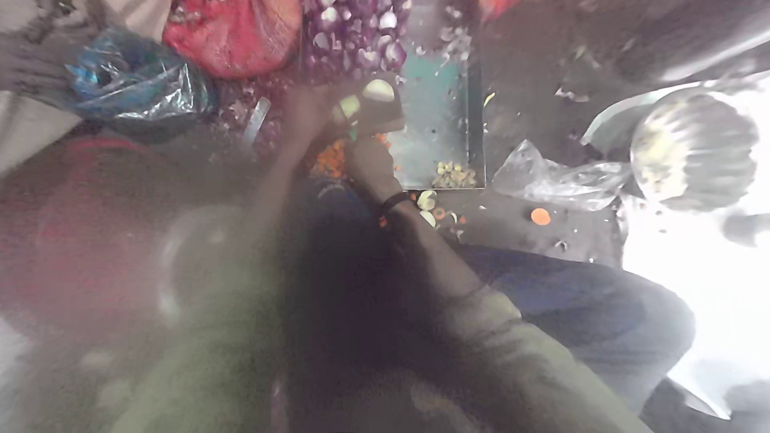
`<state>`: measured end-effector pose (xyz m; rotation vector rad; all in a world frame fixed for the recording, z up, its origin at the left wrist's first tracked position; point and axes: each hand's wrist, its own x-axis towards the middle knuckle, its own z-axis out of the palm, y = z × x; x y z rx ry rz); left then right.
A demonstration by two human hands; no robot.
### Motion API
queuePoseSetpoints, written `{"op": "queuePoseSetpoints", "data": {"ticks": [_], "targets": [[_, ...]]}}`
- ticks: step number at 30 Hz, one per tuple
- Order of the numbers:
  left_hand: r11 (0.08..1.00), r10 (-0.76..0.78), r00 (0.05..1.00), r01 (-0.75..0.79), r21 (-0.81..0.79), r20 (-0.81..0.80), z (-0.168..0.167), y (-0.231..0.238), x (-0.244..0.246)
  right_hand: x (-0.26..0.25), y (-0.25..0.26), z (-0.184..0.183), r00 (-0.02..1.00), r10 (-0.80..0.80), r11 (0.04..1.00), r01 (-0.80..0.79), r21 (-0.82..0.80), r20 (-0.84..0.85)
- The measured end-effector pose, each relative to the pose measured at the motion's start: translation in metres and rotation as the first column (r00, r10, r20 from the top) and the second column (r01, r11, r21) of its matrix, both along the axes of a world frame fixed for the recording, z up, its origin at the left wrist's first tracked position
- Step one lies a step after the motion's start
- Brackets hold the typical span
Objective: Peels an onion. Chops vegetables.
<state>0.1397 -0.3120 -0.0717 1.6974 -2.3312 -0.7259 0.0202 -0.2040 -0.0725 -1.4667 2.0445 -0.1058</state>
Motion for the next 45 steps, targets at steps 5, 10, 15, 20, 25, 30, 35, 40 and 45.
{"op": "queuePoseSetpoints", "data": {"ticks": [5, 10, 15, 20, 25, 30, 35, 40, 45], "targets": [[0.997, -0.065, 0.995, 0.068, -0.04, 0.073, -0.002, -0.001, -0.001, 0.003, -0.005, -0.01, 0.997, 0.061, 0.998, -0.061, 0.005, -0.048], [0.996, -0.083, 0.992, 0.085, -0.021, 0.098, 0.002, -0.001, -0.005, 0.001, -0.01, -0.012, 0.994, 0.112, 0.994, -0.112, 0.013, -0.012], [0.998, -0.048, 0.996, 0.052, -0.046, 0.081, -0.005, -0.006, -0.003, 0.005, -0.019, -0.039, 0.986, 0.161, 0.986, -0.159, -0.039, 0.042], [0.999, -0.039, 0.991, 0.039, 0.008, 0.126, 0.006, 0.001, -0.009, 0.007, -0.015, -0.037, 0.997, 0.01, 1.0, -0.01, -0.002, 0.074], [1.0, 0.01, 0.998, -0.011, 0.014, 0.066, 0.002, 0.004, -0.004, 0.005, -0.005, -0.02, 0.998, 0.036, 0.999, -0.036, 0.007, 0.055], [1.0, -0.005, 1.0, 0.005, -0.008, 0.011, 0.001, 0.004, -0.005, 0.002, 0.0, -0.004, 0.99, -0.095, 0.994, 0.088, 0.068, 0.105], [1.0, -0.004, 1.0, 0.004, 0.009, 0.006, 0.001, 0.004, -0.005, 0.003, 0.007, 0.003, 0.991, -0.095, 0.995, 0.096, -0.011, 0.097], [0.997, 0.057, 0.998, -0.056, 0.054, -0.002, 0.009, 0.004, -0.009, -0.027, 0.024, 0.013, 0.959, -0.199, 0.967, 0.226, -0.12, 0.202], [0.99, 0.126, 0.99, -0.129, 0.049, 0.057, 0.009, 0.004, -0.029, -0.062, 0.064, 0.005, 0.924, -0.292, 0.927, 0.337, -0.163, 0.245]]}}
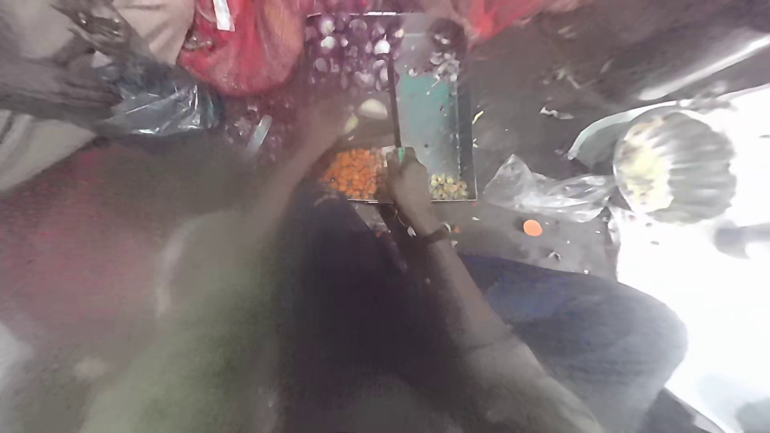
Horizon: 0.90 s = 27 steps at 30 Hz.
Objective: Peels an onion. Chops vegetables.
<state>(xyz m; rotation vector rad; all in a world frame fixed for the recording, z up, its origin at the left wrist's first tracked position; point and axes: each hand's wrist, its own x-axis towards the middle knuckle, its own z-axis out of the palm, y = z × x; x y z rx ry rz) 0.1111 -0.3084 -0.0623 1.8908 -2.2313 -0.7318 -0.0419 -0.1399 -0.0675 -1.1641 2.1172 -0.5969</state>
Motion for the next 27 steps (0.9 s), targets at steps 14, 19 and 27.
{"op": "queuePoseSetpoints", "data": {"ticks": [14, 19, 27], "targets": [[0.97, -0.236, 0.954, 0.242, -0.009, 0.182, 0.006, -0.004, -0.043, -0.029, 0.034, -0.01, 0.989, -0.074, 0.997, 0.075, -0.006, 0.124], [0.893, -0.436, 0.868, 0.451, -0.01, 0.237, -0.008, -0.018, -0.032, -0.033, 0.045, -0.01, 0.974, -0.052, 0.998, 0.056, -0.013, 0.222], [0.903, -0.404, 0.871, 0.429, -0.031, 0.278, -0.014, -0.023, -0.016, -0.027, 0.043, -0.016, 0.979, -0.012, 1.0, 0.013, -0.004, 0.202]]}}
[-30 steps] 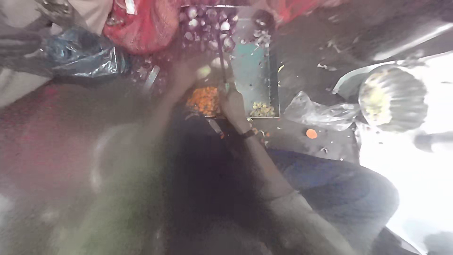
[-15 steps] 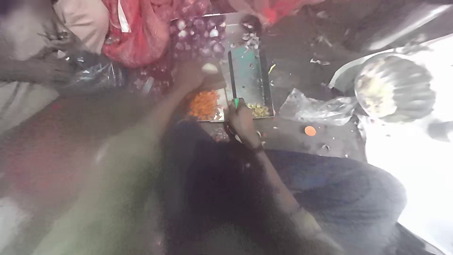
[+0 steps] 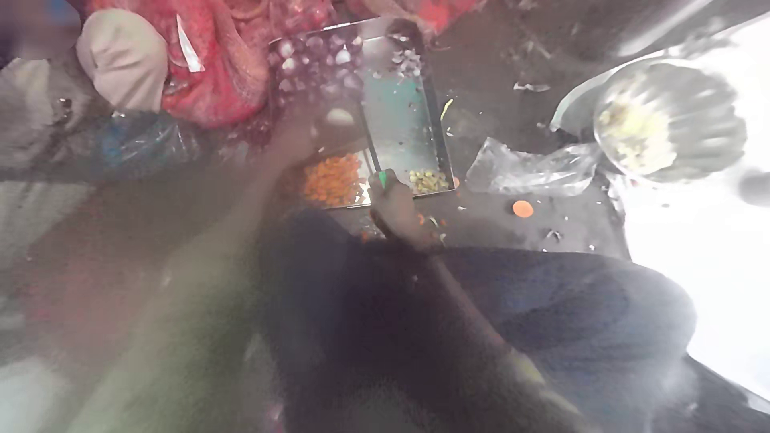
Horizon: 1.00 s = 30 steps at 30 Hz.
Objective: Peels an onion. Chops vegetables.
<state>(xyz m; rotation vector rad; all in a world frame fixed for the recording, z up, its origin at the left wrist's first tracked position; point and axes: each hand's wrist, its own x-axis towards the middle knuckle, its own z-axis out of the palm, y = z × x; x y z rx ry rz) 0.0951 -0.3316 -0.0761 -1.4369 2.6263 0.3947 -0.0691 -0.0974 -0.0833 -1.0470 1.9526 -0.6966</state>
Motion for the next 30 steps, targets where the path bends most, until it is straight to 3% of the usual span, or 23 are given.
{"op": "queuePoseSetpoints", "data": {"ticks": [8, 12, 23, 26, 30], "targets": [[0.995, -0.087, 0.995, 0.089, -0.051, 0.053, -0.026, -0.017, 0.013, 0.004, -0.001, -0.011, 0.998, 0.022, 1.0, -0.022, -0.011, -0.053], [0.994, -0.11, 0.994, 0.109, -0.019, -0.022, -0.019, -0.005, 0.009, 0.003, -0.006, -0.009, 0.997, 0.04, 0.999, -0.04, 0.011, -0.06], [0.999, 0.04, 0.929, -0.032, 0.027, -0.368, -0.017, -0.001, 0.027, 0.002, -0.01, -0.012, 0.997, 0.048, 0.999, -0.048, -0.005, -0.066], [0.993, 0.115, 0.928, -0.111, 0.032, -0.353, -0.011, 0.002, 0.025, 0.005, -0.012, -0.015, 0.997, 0.063, 0.997, -0.061, 0.045, -0.049], [0.997, 0.076, 0.925, -0.077, 0.012, -0.373, -0.006, 0.006, 0.025, 0.012, -0.013, -0.018, 0.997, 0.081, 0.997, -0.081, 0.015, -0.011]]}}
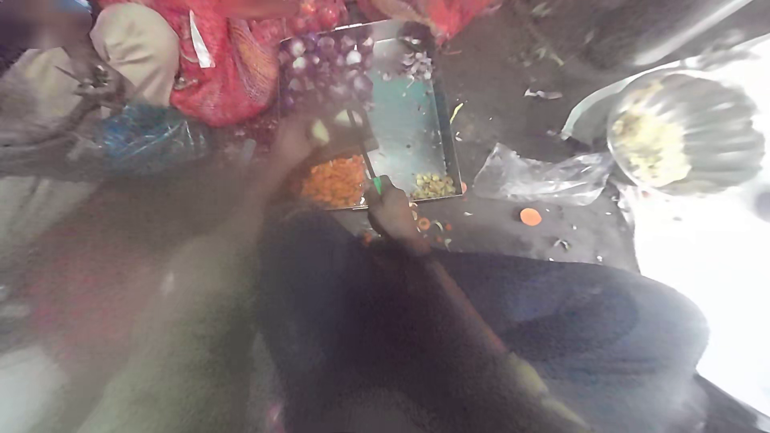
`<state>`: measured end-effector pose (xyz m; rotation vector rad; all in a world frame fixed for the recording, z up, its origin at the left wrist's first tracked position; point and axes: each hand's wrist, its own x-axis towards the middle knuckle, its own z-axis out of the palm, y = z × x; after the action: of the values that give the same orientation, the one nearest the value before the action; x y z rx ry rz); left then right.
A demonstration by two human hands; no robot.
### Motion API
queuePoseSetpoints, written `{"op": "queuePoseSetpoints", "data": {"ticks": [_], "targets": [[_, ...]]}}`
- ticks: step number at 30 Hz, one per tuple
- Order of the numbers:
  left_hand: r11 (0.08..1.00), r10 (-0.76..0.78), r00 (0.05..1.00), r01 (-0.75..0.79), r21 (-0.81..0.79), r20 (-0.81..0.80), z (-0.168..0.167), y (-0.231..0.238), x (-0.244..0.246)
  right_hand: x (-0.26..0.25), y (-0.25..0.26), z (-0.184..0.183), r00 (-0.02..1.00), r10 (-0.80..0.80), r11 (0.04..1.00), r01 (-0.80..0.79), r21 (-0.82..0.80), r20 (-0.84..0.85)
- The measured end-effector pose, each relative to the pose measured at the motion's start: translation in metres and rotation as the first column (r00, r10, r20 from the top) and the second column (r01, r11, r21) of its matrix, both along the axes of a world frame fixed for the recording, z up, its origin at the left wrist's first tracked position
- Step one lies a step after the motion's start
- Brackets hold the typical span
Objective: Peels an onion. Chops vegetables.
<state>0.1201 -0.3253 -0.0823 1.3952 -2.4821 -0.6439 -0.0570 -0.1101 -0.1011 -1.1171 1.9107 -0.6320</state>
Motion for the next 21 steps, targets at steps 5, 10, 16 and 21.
{"op": "queuePoseSetpoints", "data": {"ticks": [5, 10, 16, 21], "targets": [[0.999, -0.021, 0.999, 0.02, 0.047, 0.037, 0.008, 0.007, -0.006, 0.01, -0.004, 0.008, 0.997, 0.05, 0.996, -0.054, 0.073, 0.053], [0.999, -0.001, 1.0, 0.002, 0.051, -0.02, 0.008, 0.011, -0.004, 0.02, -0.012, 0.014, 0.994, 0.092, 0.995, -0.09, 0.039, -0.052], [1.0, -0.006, 1.0, 0.006, 0.001, -0.026, 0.0, 0.009, 0.001, 0.028, -0.05, 0.028, 0.961, 0.183, 0.982, -0.169, 0.082, -0.206], [0.999, 0.047, 0.999, -0.046, -0.006, 0.025, 0.005, 0.013, -0.004, 0.034, -0.06, 0.029, 0.942, 0.238, 0.963, -0.195, 0.188, -0.239]]}}
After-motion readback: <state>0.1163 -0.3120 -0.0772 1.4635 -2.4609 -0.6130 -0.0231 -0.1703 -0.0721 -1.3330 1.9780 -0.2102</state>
